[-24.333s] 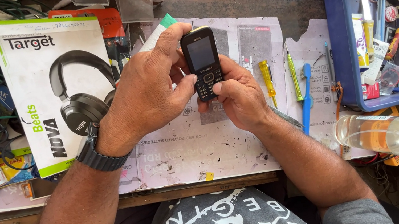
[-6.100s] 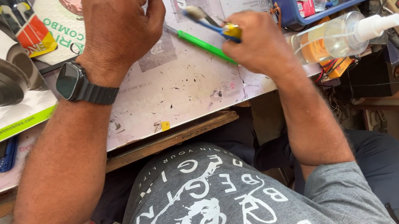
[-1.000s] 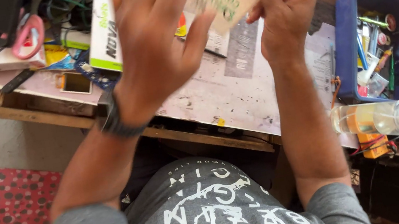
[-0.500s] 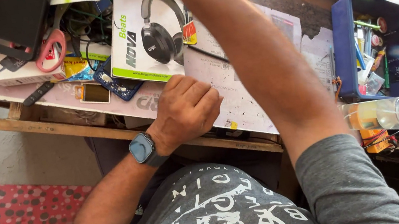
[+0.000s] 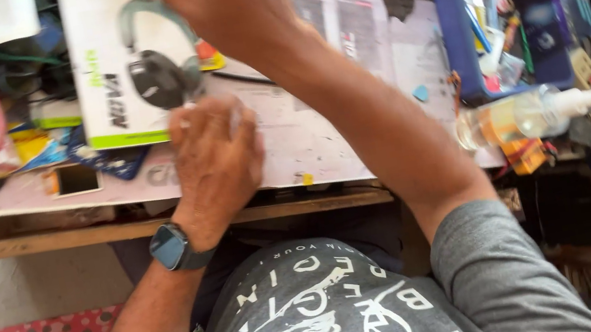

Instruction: The person uses a green pen-like tool to work on a small component, then assembles a yellow feature phone by inserting a SIM card and battery, closing the back cover, and testing the keypad. The phone is handed to another person at the end.

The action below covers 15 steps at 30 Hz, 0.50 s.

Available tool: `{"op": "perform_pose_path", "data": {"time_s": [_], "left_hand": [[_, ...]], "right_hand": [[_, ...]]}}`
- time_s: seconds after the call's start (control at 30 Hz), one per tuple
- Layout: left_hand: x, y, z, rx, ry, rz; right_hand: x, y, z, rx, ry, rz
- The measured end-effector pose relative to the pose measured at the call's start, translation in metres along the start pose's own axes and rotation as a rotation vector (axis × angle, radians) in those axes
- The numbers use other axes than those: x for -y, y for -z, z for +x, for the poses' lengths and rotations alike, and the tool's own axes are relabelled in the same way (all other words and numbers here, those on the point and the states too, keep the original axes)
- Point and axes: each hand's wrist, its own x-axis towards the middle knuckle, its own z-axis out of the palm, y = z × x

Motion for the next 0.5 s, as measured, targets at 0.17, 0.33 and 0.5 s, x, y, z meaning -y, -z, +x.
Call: {"op": "perform_pose_path", "data": {"time_s": [0.17,0.33,0.5], "left_hand": [[0.005,-0.01,-0.002,0.112,0.13,0.302],[0.011,-0.016,-0.003,0.154,0.197,0.489],[0.018,-0.018,-0.003,0.149,0.226,0.46]], "right_hand": [[-0.053,0.084,-0.096,-0.361,-0.317,0.576],[-0.082,0.116,-0.128,-0.266,-0.403,0.209],[-0.066,0.041,-0.134,0.038,-0.085,-0.109]]}}
